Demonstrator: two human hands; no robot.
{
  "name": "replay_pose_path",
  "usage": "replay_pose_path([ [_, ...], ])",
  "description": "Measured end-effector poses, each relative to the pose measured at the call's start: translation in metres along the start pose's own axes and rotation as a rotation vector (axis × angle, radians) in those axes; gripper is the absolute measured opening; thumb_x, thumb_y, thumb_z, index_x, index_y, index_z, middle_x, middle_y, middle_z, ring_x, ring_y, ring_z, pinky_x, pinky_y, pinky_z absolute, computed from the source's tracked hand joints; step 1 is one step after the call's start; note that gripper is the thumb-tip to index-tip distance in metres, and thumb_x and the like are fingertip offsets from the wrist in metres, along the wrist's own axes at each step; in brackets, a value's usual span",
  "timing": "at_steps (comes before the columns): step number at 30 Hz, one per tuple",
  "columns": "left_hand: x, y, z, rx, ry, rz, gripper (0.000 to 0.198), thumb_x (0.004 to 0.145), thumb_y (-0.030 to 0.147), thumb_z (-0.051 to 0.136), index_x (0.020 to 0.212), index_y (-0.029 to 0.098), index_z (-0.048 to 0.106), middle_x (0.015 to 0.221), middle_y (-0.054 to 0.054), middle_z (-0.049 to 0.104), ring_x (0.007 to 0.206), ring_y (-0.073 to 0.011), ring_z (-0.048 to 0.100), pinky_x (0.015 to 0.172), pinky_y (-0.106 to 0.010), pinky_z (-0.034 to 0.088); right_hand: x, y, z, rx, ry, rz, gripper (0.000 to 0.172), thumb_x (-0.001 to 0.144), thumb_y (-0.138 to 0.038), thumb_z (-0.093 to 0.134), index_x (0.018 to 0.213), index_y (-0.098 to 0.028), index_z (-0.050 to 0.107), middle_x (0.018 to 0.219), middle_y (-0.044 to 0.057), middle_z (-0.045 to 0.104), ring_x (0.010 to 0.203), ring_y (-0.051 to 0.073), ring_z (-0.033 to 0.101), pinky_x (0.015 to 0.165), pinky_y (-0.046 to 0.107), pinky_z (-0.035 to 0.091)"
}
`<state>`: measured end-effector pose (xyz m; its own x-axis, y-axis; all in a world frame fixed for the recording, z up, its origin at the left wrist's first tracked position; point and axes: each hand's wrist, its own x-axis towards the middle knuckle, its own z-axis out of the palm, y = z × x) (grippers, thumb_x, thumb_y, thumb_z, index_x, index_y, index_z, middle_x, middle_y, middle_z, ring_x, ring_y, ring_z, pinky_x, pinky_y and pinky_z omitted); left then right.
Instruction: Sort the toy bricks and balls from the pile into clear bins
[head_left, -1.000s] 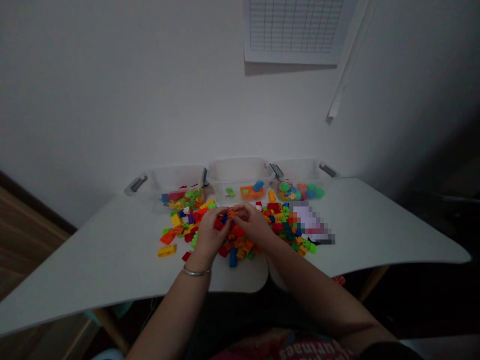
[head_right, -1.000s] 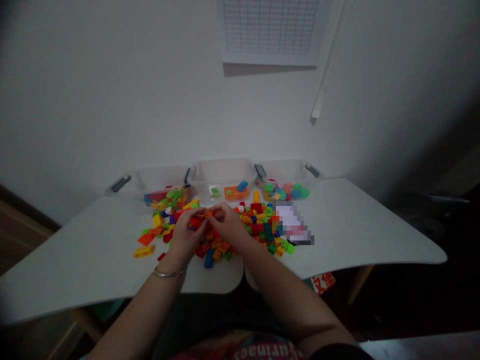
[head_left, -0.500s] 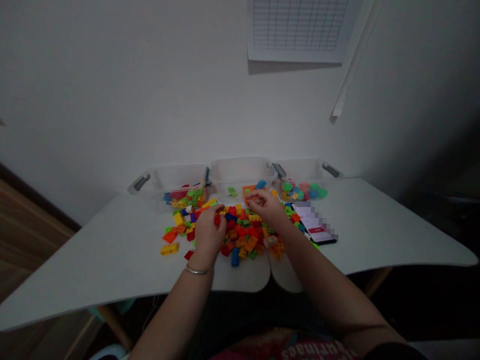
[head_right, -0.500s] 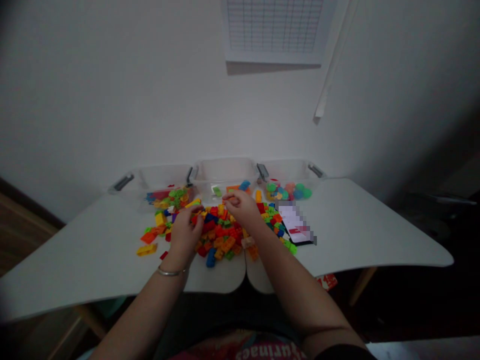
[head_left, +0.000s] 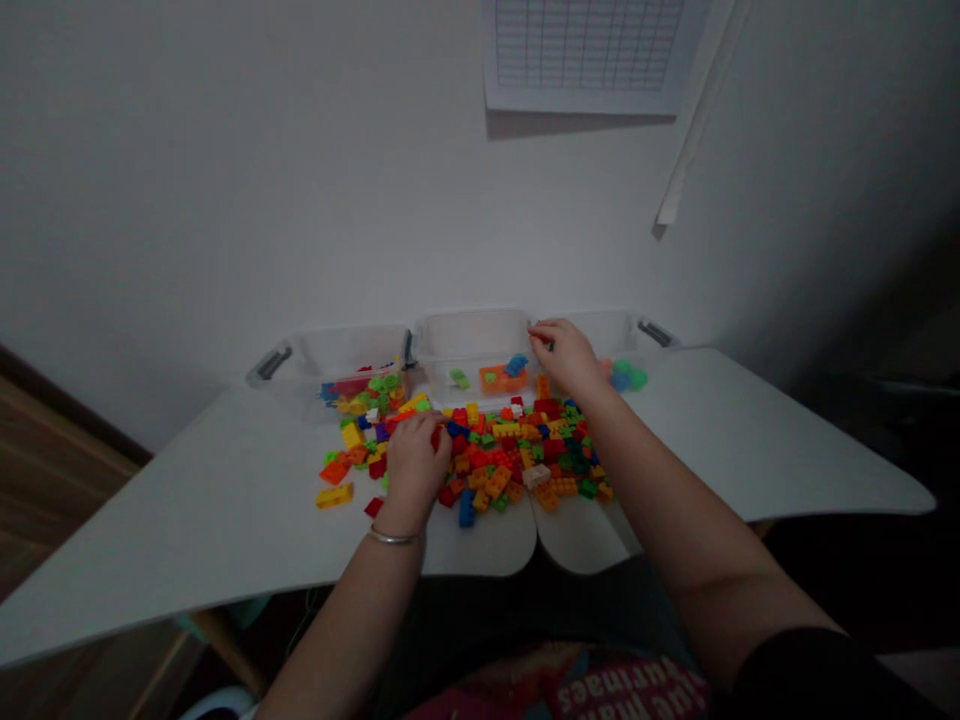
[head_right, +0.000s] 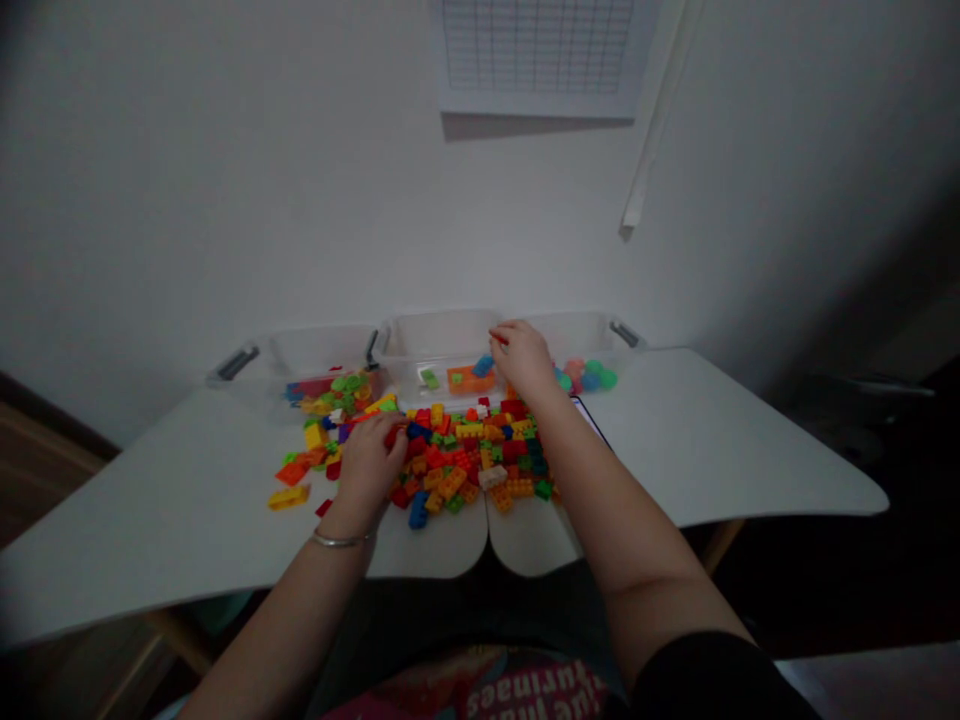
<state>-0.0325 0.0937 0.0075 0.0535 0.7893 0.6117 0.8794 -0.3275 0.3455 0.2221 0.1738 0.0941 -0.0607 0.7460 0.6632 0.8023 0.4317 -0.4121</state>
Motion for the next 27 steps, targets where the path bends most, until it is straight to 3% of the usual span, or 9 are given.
replay_pose_path([
  [4,0.000,-0.002,0.004,-0.028,-0.032,0.045,0.025,0.085,0.023,0.050,0.093,0.020,0.073,0.103,-0.009,0.073,0.100,-0.0272,0.063,0.094,-0.048,0.048,-0.003,-0.004,0.009,-0.125,-0.051,-0.033,0.027,0.090,-0.025,0.051,0.100,-0.017,0.075,0.115,0.012,0.069,0.111,0.028,0.059,0.108,0.051,0.034],
  [10,0.000,-0.002,0.007,-0.106,-0.078,0.114,0.024,0.086,0.026,0.051,0.088,0.023,0.076,0.101,-0.006,0.074,0.100,-0.0253,0.062,0.095,-0.049,0.047,-0.004,-0.012,0.020,-0.230,-0.211,-0.127,0.033,0.094,-0.030,0.046,0.097,-0.014,0.075,0.104,0.014,0.072,0.102,0.027,0.062,0.099,0.045,0.040],
  [15,0.000,-0.004,0.010,-0.152,-0.106,0.103,0.025,0.087,0.026,0.051,0.091,0.024,0.076,0.104,-0.005,0.075,0.105,-0.0265,0.060,0.099,-0.052,0.047,-0.006,-0.013,0.024,-0.297,-0.201,-0.147,0.036,0.096,-0.033,0.042,0.099,-0.014,0.073,0.097,0.014,0.073,0.096,0.026,0.064,0.101,0.049,0.036],
  [23,-0.001,-0.005,0.011,-0.205,-0.179,0.101,0.030,0.090,0.029,0.046,0.101,0.025,0.074,0.113,-0.005,0.072,0.122,-0.0267,0.055,0.106,-0.054,0.044,-0.008,-0.009,0.026,-0.210,-0.223,-0.115,0.033,0.095,-0.034,0.046,0.109,-0.014,0.070,0.113,0.014,0.071,0.109,0.030,0.061,0.109,0.054,0.030],
  [27,0.000,-0.004,0.007,-0.275,-0.119,0.024,0.035,0.094,0.031,0.040,0.108,0.023,0.071,0.112,-0.006,0.072,0.117,-0.0245,0.059,0.106,-0.052,0.044,-0.009,-0.014,0.019,-0.090,-0.166,-0.100,0.030,0.091,-0.028,0.052,0.114,-0.017,0.067,0.118,0.011,0.069,0.116,0.029,0.058,0.113,0.055,0.026],
])
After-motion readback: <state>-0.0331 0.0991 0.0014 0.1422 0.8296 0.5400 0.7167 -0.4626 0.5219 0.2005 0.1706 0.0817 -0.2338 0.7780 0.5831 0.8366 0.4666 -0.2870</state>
